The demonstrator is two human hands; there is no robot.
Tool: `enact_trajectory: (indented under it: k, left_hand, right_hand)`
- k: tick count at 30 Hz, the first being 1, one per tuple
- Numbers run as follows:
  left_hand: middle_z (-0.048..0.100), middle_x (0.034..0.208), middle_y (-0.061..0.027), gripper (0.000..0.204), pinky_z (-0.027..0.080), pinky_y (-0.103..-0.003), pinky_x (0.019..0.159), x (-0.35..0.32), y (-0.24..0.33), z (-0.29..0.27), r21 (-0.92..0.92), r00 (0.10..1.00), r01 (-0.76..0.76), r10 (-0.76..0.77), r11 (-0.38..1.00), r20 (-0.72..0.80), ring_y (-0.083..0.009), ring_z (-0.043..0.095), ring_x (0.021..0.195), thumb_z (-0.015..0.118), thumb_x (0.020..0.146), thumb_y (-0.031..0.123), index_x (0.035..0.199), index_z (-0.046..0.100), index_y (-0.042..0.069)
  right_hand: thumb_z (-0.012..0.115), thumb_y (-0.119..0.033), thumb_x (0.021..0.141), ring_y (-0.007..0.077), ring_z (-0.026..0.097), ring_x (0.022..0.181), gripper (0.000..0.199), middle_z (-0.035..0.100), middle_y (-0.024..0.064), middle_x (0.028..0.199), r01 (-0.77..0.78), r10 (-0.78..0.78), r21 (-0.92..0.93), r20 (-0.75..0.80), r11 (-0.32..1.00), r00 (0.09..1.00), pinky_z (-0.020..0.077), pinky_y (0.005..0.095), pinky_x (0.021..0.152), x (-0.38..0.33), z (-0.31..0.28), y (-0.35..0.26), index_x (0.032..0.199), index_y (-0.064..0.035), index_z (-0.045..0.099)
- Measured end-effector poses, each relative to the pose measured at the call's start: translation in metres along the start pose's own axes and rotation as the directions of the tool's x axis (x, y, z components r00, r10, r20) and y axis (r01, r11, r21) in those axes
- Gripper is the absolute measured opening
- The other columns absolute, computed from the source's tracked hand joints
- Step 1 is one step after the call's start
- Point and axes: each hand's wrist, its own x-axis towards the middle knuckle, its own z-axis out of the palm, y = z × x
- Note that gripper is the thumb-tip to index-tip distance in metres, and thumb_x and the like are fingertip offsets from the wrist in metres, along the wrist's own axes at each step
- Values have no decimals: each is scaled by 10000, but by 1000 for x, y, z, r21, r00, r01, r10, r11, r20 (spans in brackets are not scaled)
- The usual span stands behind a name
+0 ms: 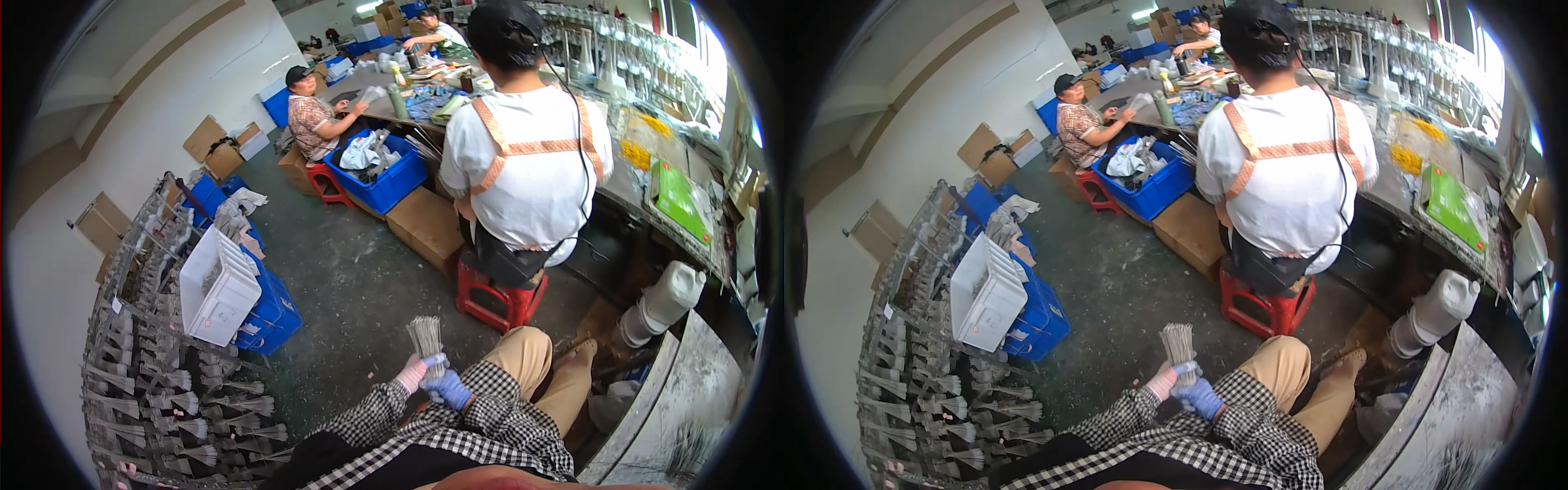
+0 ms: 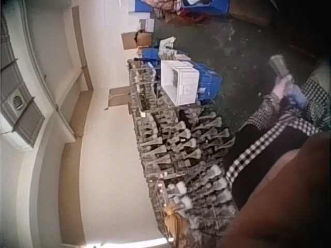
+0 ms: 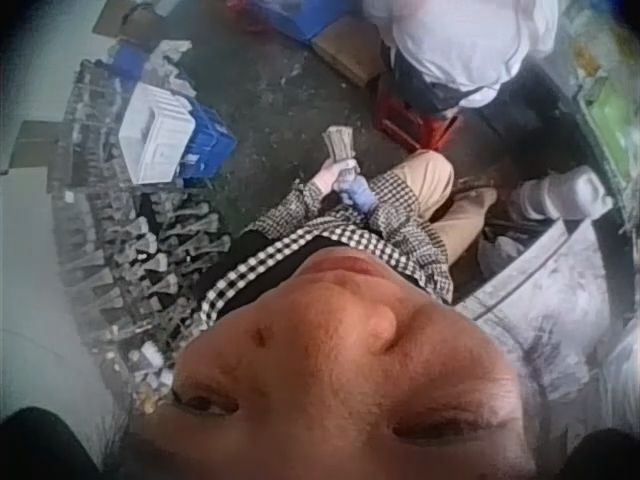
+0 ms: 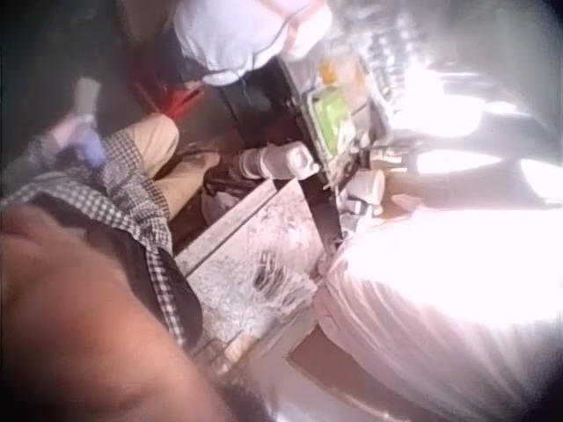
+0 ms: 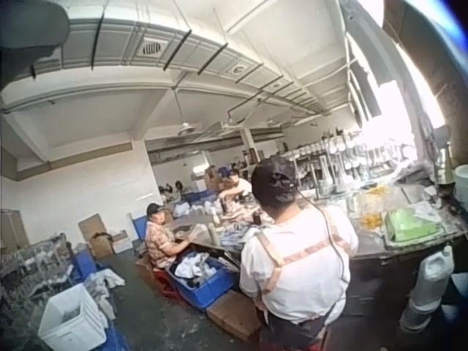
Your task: Manually bundling and aligning a large group of thin wires or bristles using a circular tool or guide.
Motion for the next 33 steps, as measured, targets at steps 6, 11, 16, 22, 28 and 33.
enact_trajectory:
  k: [6, 11, 16, 22, 28, 33]
  left_hand:
    - [662, 910, -71, 457, 572, -356, 749, -9, -8, -31, -165, 996, -25, 11, 986, -85, -218, 675, 825, 747, 814, 71, 1226, 549, 54]
    - [664, 909, -70, 430, 572, -353, 755, 4, -8, -29, -167, 995, 0, -17, 986, -99, -217, 675, 828, 748, 816, 84, 1206, 568, 60]
    - [666, 903, -57, 393, 570, -354, 753, 12, -7, -28, -164, 995, 54, -67, 985, -80, -213, 674, 820, 757, 812, 109, 1169, 599, 71]
    - [670, 908, -63, 400, 572, -354, 737, 8, -14, -36, -182, 991, 47, -69, 982, -113, -214, 676, 819, 747, 824, 88, 1191, 592, 70]
    - [673, 907, -74, 379, 573, -349, 725, 9, -14, -34, -185, 992, 47, -67, 982, -103, -213, 676, 811, 739, 831, 79, 1179, 591, 62]
    - [668, 879, -65, 371, 573, -358, 731, 4, -10, -29, -198, 991, 39, -64, 979, -120, -206, 672, 795, 752, 821, 100, 1156, 596, 65]
  right_hand:
    - [735, -121, 839, 92, 416, 421, 139, 528, -6, 627, -119, 127, -80, 97, 990, 987, 319, 242, 375, 19, 14, 3, 862, -75, 606]
    - [724, -102, 842, 77, 415, 444, 126, 521, -18, 643, -160, 163, -53, 59, 986, 985, 306, 231, 384, 19, 13, -8, 853, -82, 600]
    - [714, -89, 848, 67, 376, 436, 127, 492, -26, 629, -175, 171, 67, 56, 982, 984, 286, 228, 391, 22, 9, -6, 839, -84, 588]
    - [716, -83, 846, 73, 386, 430, 121, 513, -14, 628, -151, 151, -2, 71, 989, 986, 284, 233, 388, 22, 13, -3, 851, -77, 595]
    - [712, -94, 851, 80, 388, 423, 116, 508, -6, 618, -163, 162, 21, 61, 986, 985, 286, 238, 385, 20, 13, -6, 839, -77, 598]
    - [707, -117, 858, 75, 388, 431, 118, 506, -12, 629, -132, 131, 7, 83, 991, 988, 295, 229, 390, 19, 13, -6, 836, -81, 598]
